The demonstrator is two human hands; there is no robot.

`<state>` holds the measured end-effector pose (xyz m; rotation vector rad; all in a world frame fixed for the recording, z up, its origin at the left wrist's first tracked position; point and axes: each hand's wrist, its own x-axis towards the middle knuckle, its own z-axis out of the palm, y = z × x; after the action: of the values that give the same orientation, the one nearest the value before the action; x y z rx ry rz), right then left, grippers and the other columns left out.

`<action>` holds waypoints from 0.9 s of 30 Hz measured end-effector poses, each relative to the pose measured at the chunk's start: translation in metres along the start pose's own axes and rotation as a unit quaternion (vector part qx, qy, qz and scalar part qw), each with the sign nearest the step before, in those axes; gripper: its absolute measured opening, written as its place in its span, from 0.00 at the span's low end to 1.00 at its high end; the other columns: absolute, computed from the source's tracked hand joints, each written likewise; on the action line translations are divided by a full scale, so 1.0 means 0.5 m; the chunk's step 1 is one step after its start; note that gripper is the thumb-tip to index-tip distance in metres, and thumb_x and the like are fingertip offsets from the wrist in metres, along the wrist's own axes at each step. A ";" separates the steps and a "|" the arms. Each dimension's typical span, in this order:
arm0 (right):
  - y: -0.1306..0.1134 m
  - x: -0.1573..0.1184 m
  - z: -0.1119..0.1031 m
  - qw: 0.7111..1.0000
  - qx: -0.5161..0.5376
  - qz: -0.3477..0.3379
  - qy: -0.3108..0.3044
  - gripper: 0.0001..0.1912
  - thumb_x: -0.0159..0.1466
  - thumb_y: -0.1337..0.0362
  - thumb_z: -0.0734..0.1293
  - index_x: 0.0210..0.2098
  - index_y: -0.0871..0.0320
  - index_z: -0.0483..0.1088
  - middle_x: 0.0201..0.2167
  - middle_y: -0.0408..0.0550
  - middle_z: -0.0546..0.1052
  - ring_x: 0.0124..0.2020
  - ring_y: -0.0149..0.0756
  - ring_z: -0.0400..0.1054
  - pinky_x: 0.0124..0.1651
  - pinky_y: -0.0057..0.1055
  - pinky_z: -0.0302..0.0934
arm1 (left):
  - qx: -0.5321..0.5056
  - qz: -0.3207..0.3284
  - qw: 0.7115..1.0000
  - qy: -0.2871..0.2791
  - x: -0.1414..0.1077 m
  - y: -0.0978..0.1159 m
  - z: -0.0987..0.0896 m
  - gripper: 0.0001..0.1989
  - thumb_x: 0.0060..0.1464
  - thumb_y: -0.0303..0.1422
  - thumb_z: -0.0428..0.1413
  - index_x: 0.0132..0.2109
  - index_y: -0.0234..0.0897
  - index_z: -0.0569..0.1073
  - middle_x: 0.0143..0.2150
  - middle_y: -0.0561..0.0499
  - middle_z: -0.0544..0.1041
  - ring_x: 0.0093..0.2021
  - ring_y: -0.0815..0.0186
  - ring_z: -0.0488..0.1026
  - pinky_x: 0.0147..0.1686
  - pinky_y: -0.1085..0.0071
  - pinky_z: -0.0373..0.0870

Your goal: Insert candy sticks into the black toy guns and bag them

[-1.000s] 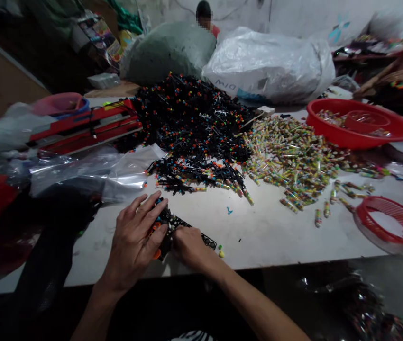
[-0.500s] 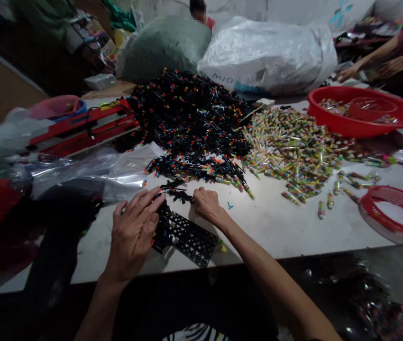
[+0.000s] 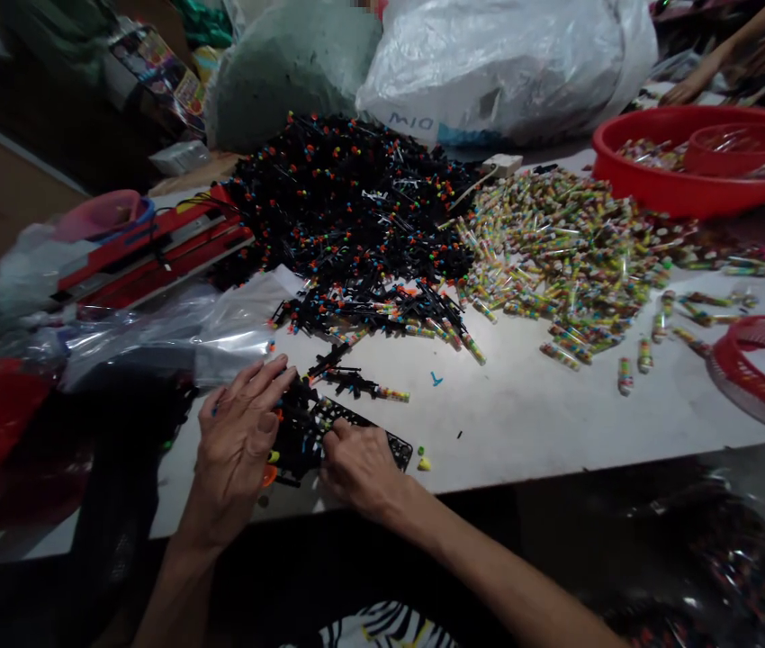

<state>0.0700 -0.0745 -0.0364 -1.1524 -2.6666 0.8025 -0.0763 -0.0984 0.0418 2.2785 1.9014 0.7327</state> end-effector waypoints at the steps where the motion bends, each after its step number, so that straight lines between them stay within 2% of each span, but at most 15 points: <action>1: -0.012 0.001 0.013 1.000 -0.021 0.012 0.003 0.07 0.59 0.69 0.61 0.37 0.60 0.67 0.36 0.51 0.72 0.33 0.36 0.66 0.29 0.29 0.52 | 0.003 -0.001 1.000 -0.002 0.000 0.000 -0.001 0.20 0.63 0.33 0.38 0.60 0.45 0.59 0.63 0.52 0.60 0.64 0.62 0.50 0.59 0.55 0.42; 4: -0.026 0.007 0.039 0.998 -0.043 0.039 0.007 0.10 0.58 0.75 0.58 0.37 0.61 0.67 0.36 0.54 0.72 0.34 0.39 0.66 0.31 0.32 0.53 | 0.007 0.007 1.000 -0.015 -0.001 0.004 -0.001 0.20 0.62 0.34 0.37 0.60 0.45 0.58 0.63 0.51 0.59 0.64 0.62 0.49 0.59 0.55 0.42; 7: -0.025 0.011 0.045 0.999 -0.032 0.023 -0.011 0.11 0.60 0.75 0.57 0.40 0.62 0.67 0.40 0.56 0.72 0.37 0.41 0.66 0.35 0.35 0.55 | 0.020 0.022 0.999 -0.011 -0.002 0.011 0.002 0.21 0.62 0.36 0.39 0.61 0.44 0.57 0.63 0.50 0.59 0.64 0.59 0.49 0.59 0.54 0.43; 10: -0.027 0.009 0.035 0.999 -0.030 -0.004 -0.023 0.14 0.62 0.74 0.57 0.45 0.63 0.66 0.45 0.56 0.71 0.43 0.42 0.65 0.40 0.36 0.55 | 0.044 0.016 0.999 0.006 -0.002 0.016 0.007 0.21 0.60 0.36 0.44 0.60 0.43 0.58 0.63 0.50 0.60 0.64 0.59 0.51 0.58 0.54 0.45; 12: -0.023 0.006 0.014 0.999 -0.028 0.008 -0.027 0.13 0.62 0.73 0.57 0.45 0.63 0.67 0.45 0.55 0.71 0.43 0.41 0.66 0.40 0.34 0.55 | 0.051 0.006 0.999 0.012 -0.002 0.015 0.008 0.21 0.59 0.33 0.44 0.59 0.43 0.59 0.62 0.50 0.61 0.63 0.59 0.51 0.58 0.54 0.45; 16: 0.029 0.019 -0.061 0.999 -0.021 0.033 -0.038 0.07 0.60 0.66 0.62 0.38 0.60 0.69 0.38 0.50 0.73 0.35 0.36 0.68 0.31 0.28 0.53 | 0.036 -0.002 0.999 0.013 -0.001 0.009 0.010 0.20 0.60 0.32 0.42 0.59 0.42 0.60 0.63 0.50 0.60 0.64 0.61 0.51 0.58 0.54 0.45; 19: 0.092 0.044 -0.100 0.985 -0.125 0.116 -0.014 0.08 0.61 0.69 0.59 0.35 0.62 0.70 0.41 0.54 0.72 0.34 0.35 0.68 0.29 0.28 0.51 | 0.030 -0.004 0.999 0.018 0.001 0.008 0.011 0.20 0.60 0.32 0.42 0.59 0.43 0.60 0.63 0.50 0.59 0.64 0.60 0.50 0.59 0.54 0.44; 23: 0.133 0.047 -0.095 0.978 -0.170 0.112 -0.044 0.11 0.61 0.73 0.57 0.35 0.62 0.70 0.38 0.54 0.72 0.33 0.35 0.68 0.30 0.28 0.50 | 0.030 -0.002 0.999 0.013 0.000 0.008 0.009 0.20 0.60 0.31 0.41 0.59 0.43 0.60 0.63 0.50 0.60 0.64 0.60 0.50 0.58 0.54 0.44; 27: 0.133 0.007 -0.082 0.991 -0.068 0.113 -0.030 0.05 0.58 0.69 0.61 0.32 0.61 0.68 0.32 0.50 0.73 0.31 0.33 0.65 0.30 0.27 0.48 | 0.028 0.007 0.999 0.014 -0.005 0.006 0.005 0.21 0.60 0.31 0.42 0.59 0.42 0.59 0.63 0.50 0.60 0.64 0.60 0.50 0.59 0.55 0.45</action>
<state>0.1230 -0.0168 -0.0362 -1.5077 -2.7097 0.7052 -0.0726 -0.1007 0.0399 2.3289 1.9441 0.7253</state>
